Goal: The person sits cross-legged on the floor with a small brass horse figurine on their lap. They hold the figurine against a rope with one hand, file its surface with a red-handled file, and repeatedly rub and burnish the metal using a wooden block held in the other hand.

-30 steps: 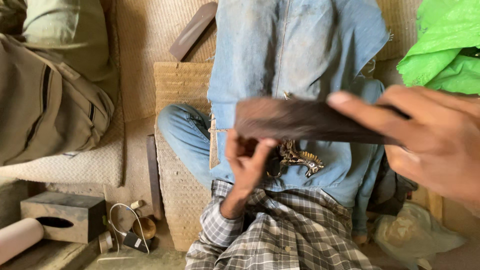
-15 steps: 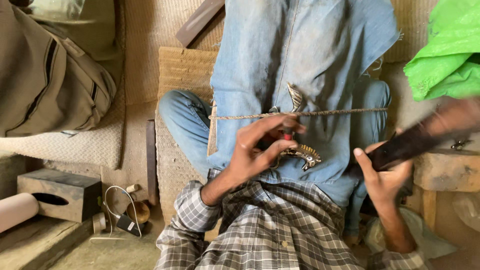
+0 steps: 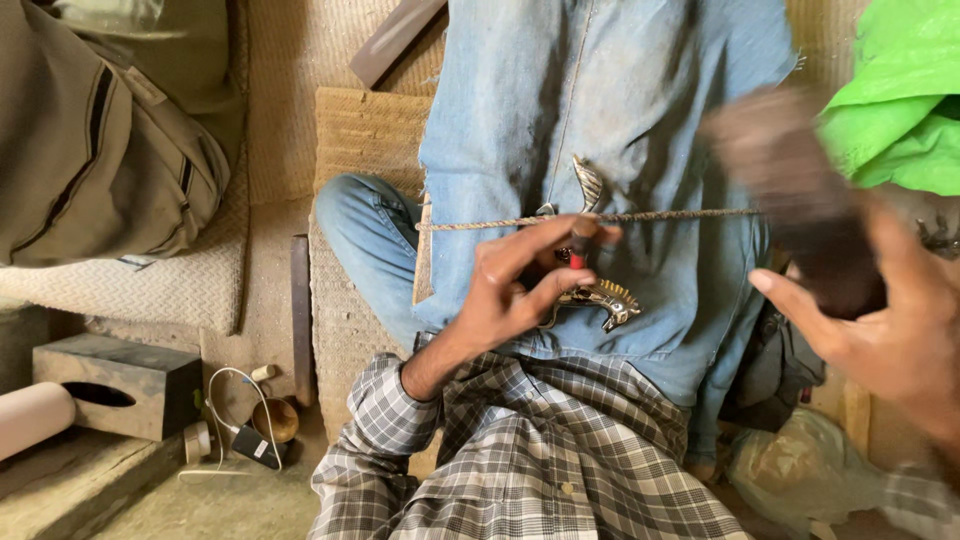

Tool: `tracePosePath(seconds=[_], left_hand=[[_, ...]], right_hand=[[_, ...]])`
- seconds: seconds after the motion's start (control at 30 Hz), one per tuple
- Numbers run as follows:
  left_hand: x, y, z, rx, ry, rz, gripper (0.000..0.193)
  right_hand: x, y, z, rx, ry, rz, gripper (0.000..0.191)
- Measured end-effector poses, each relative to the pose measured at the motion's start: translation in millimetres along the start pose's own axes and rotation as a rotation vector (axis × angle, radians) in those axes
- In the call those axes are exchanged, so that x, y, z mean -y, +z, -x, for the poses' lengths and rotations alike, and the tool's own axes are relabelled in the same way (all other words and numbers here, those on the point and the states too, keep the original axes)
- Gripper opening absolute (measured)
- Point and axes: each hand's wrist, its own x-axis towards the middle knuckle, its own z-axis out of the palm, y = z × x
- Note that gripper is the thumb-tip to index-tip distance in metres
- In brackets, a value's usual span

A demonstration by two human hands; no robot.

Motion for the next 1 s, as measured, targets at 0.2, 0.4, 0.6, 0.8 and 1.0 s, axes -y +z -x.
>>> tracePosePath(seconds=[0.2,0.4,0.6,0.8,1.0], left_hand=[[5.2,-1.0,0.9,0.01,0.039,-0.066,0.052],[11.1,0.7,3.5,0.025,-0.073,-0.132,0.051],[12.9,-0.7,6.1,0.033,-0.01,-0.174,0.046],[8.2,-1.7,0.7,0.038,-0.032,-0.124,0.051],[5.2,-4.2,-1.7,0.042,0.062,-0.154,0.049]], right_hand=[[-2.2,-17.4,-25.6,0.075,-0.419,0.324,0.064],[-1.6,-19.7,-25.9,0.132,-0.082,0.002,0.069],[2.9,-32.6,-38.5,0.315,-0.137,0.07,0.087],[15.4,-35.4,-39.9,0.215,-0.228,-0.062,0.089],[25.5,-35.6,-49.0,0.191,-0.209,-0.121,0.086]])
